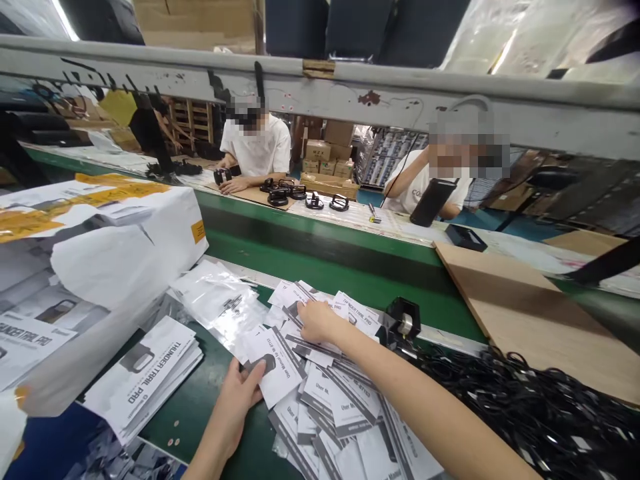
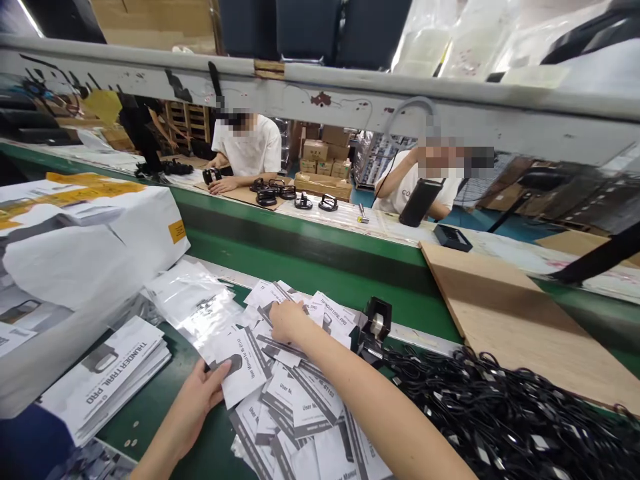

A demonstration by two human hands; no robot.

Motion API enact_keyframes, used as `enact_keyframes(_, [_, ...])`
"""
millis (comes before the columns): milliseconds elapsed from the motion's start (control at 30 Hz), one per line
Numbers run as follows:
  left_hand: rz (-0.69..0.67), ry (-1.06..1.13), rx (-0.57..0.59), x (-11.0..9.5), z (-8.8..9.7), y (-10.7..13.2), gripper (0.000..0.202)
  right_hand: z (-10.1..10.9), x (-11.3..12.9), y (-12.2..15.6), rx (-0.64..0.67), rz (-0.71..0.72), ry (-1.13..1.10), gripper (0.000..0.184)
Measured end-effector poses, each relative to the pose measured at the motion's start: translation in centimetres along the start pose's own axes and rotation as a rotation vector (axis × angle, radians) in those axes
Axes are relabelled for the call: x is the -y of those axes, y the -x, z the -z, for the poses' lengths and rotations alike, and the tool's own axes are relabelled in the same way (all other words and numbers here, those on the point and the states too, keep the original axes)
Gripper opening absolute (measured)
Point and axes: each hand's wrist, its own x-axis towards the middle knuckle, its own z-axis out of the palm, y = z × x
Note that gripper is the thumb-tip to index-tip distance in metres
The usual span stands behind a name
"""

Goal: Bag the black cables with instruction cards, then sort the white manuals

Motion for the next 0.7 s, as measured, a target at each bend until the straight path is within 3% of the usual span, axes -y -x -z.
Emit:
enact_keyframes(167, [-0.011, 0.047, -0.008, 0.6, 0.0, -0.7, 0.038, -0.1, 0.6, 0.5, -0.055, -0.032, 0.051, 0.050])
enact_keyframes(267, [-0.011, 0.093, -0.013, 0.7, 0.2, -0.9, 0.033, -0.2, 2.6, 2.4, -0.087, -0.017, 0.046, 0.050])
enact_keyframes(433, [-0.026, 0.118, 0.012, 0.8, 0.5, -1.2, 0.029, -0.6, 6.4, 6.0, -0.022, 0.286, -0.104, 0.034])
enact_keyframes(467, [-0.022, 0.111, 0.016, 0.8, 0.6, -1.2, 0.028, -0.5, 6.3, 6.1, -0.029, 0.272, -0.160, 0.033])
enact_keyframes(600, [0.038, 0.066, 0.007, 0.6, 1.0, -1.1, 0.030, 0.3, 2.8, 4.1, -0.136, -0.193, -0.196, 0.038])
enact_keyframes(700, [0.094, 0.025, -0.011, 0.2, 1.0, -0.8, 0.040, 0.6, 0.0, 2.1, -0.115, -0.335, -0.171, 0.049])
